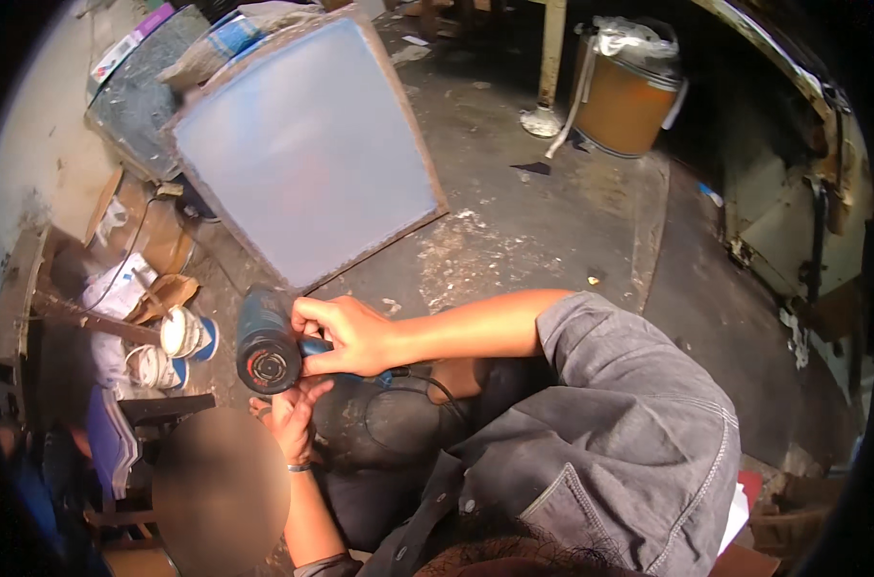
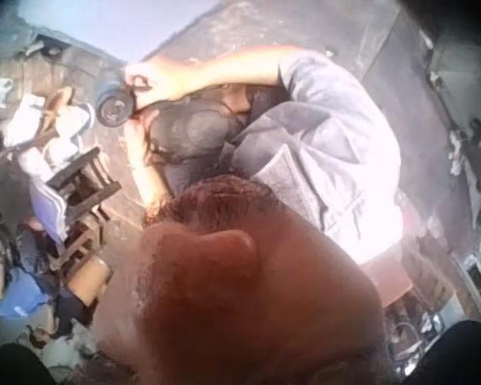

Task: The person carries a screen-printing frame through a workshop, connects a heat gun to power, and dries the screen surface while seated.

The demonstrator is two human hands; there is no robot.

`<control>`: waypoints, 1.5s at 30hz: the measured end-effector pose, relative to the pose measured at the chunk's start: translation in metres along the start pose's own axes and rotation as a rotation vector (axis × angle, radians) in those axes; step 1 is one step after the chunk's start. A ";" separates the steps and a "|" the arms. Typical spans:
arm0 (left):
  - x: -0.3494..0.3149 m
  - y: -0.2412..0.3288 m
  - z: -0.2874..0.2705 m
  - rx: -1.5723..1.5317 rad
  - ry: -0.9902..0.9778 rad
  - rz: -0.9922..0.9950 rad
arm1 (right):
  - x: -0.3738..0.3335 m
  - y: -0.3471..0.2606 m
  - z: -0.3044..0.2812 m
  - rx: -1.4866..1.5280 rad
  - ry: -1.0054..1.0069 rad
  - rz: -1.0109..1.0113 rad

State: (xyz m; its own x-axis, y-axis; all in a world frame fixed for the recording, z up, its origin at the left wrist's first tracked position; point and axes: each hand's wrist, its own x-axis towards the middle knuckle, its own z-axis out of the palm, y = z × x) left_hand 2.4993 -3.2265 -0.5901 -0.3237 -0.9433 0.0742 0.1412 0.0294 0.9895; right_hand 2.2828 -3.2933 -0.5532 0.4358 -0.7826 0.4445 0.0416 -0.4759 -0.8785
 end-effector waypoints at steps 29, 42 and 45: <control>0.012 0.033 -0.014 -0.562 0.982 -0.070 | 0.423 0.139 -0.212 -1.335 0.092 0.008; 0.015 0.039 -0.010 -0.588 1.037 -0.111 | 0.399 0.039 -0.176 -1.596 0.231 0.155; 0.020 0.033 -0.013 -0.601 0.990 -0.073 | 0.390 0.024 -0.211 -1.628 0.124 -0.210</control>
State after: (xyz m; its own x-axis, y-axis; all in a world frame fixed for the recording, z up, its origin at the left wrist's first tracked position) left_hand 2.5097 -3.2487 -0.5572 0.4868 -0.7898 -0.3731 0.6600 0.0528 0.7494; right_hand 2.2637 -3.6949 -0.3643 0.4715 -0.6413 0.6054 -0.8782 -0.4041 0.2559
